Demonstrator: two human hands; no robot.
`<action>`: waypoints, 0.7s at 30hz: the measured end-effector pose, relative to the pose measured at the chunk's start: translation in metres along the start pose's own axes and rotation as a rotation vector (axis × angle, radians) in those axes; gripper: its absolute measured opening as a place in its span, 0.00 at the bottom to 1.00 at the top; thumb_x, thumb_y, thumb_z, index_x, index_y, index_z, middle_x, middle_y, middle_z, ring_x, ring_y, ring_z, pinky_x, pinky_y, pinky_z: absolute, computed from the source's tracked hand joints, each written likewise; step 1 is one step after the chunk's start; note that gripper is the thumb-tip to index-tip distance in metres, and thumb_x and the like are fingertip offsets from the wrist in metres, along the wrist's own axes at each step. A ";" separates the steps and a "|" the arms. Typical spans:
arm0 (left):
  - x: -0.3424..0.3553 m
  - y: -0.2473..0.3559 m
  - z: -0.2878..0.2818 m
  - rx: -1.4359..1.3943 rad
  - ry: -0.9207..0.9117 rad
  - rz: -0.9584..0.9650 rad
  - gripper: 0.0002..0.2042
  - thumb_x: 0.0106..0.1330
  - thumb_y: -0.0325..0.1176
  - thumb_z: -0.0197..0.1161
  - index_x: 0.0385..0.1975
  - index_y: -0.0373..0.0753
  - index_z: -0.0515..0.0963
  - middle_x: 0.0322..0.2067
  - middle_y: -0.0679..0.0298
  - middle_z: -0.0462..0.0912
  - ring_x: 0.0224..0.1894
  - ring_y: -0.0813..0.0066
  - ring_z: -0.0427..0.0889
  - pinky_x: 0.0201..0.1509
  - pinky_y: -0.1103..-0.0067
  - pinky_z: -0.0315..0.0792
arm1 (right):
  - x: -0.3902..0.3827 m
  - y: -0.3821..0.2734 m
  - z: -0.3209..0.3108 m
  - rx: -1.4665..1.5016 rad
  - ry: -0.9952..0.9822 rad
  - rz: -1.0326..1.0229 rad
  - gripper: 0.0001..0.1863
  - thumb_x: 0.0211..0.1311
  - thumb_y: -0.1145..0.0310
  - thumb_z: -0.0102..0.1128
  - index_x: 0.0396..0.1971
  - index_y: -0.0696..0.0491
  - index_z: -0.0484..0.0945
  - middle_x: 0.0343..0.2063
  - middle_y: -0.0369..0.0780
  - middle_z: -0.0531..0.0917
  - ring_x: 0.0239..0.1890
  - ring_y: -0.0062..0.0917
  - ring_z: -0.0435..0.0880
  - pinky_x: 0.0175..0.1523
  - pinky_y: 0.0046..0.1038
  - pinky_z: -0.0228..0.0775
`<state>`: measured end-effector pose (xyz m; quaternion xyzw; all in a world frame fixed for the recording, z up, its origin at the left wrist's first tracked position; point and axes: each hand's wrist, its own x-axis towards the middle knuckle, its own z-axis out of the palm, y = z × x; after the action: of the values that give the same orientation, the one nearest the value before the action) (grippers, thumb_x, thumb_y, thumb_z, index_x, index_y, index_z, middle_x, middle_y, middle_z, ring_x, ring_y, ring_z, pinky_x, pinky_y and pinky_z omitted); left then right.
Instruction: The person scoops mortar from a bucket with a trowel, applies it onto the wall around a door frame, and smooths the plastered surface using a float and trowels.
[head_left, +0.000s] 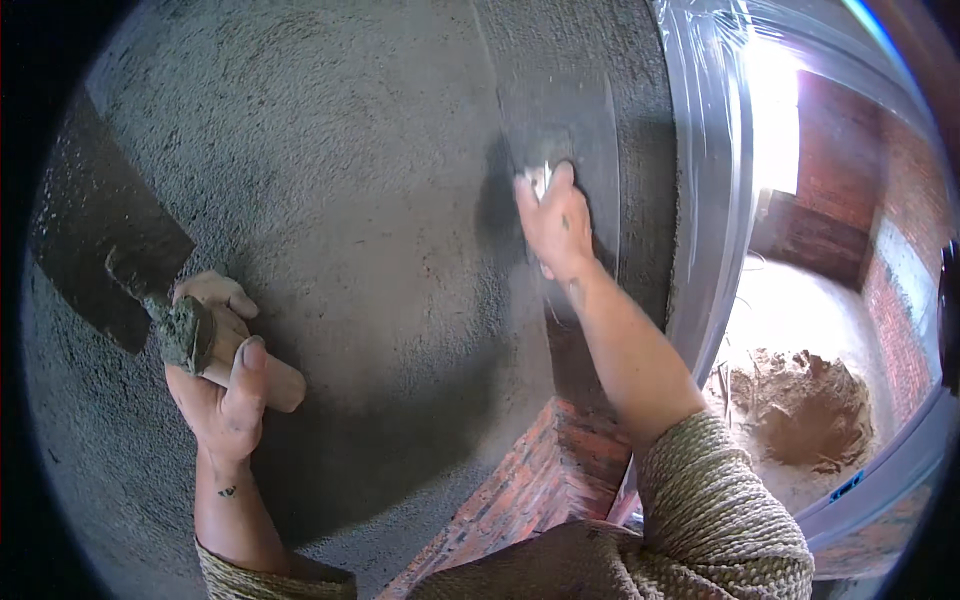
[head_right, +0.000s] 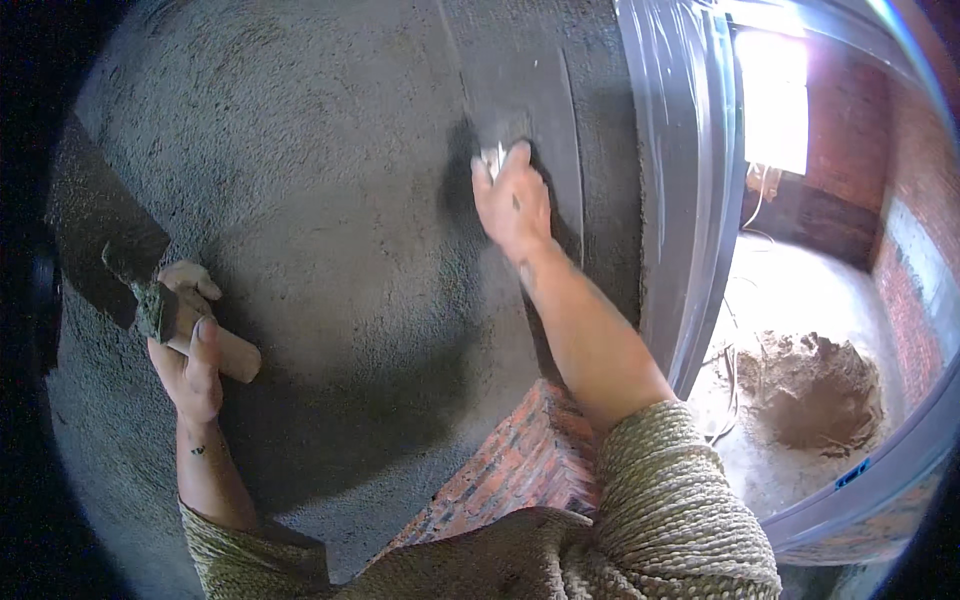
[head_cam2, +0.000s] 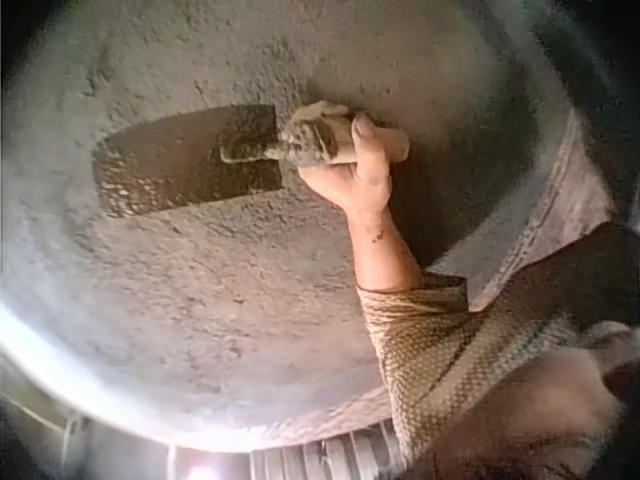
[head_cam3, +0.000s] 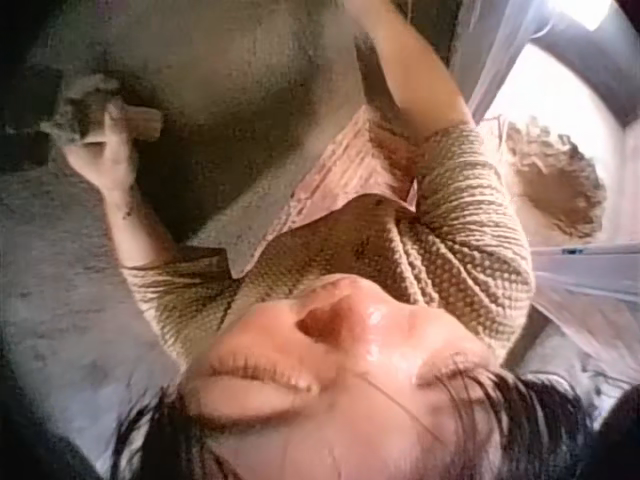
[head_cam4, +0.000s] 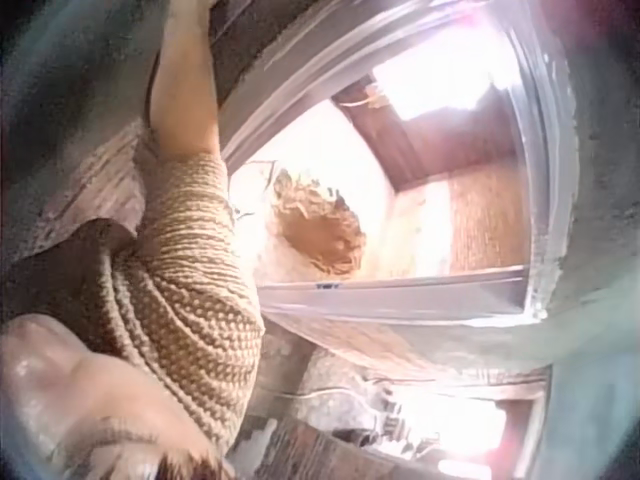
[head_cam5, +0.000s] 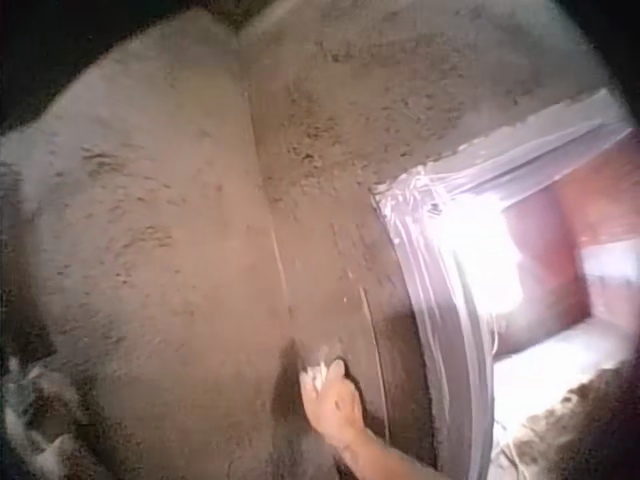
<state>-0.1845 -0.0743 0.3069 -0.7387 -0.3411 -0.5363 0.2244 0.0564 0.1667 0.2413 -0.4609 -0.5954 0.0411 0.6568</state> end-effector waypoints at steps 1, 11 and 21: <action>0.000 0.000 0.000 -0.009 -0.010 -0.015 0.09 0.49 0.37 0.59 0.21 0.40 0.68 0.31 0.58 0.73 0.38 0.65 0.67 0.45 0.71 0.60 | -0.013 0.009 0.003 -0.026 0.031 -0.031 0.21 0.59 0.60 0.57 0.37 0.62 0.63 0.20 0.51 0.79 0.19 0.46 0.78 0.25 0.40 0.70; -0.002 -0.004 0.001 -0.018 0.036 0.003 0.12 0.49 0.38 0.60 0.28 0.37 0.72 0.32 0.58 0.73 0.38 0.65 0.67 0.45 0.71 0.60 | -0.173 0.154 0.032 -0.056 -0.042 0.055 0.22 0.57 0.62 0.59 0.43 0.61 0.64 0.17 0.48 0.78 0.17 0.45 0.77 0.21 0.39 0.65; -0.002 -0.002 -0.002 -0.010 -0.004 -0.054 0.15 0.50 0.39 0.59 0.32 0.35 0.73 0.34 0.58 0.72 0.38 0.66 0.67 0.45 0.72 0.60 | -0.220 0.154 -0.015 0.051 -0.269 0.125 0.19 0.58 0.65 0.58 0.44 0.60 0.65 0.19 0.41 0.79 0.16 0.34 0.76 0.21 0.34 0.65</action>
<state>-0.1876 -0.0748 0.3052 -0.7315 -0.3587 -0.5422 0.2056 0.0814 0.1141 -0.0211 -0.4705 -0.6471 0.1582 0.5786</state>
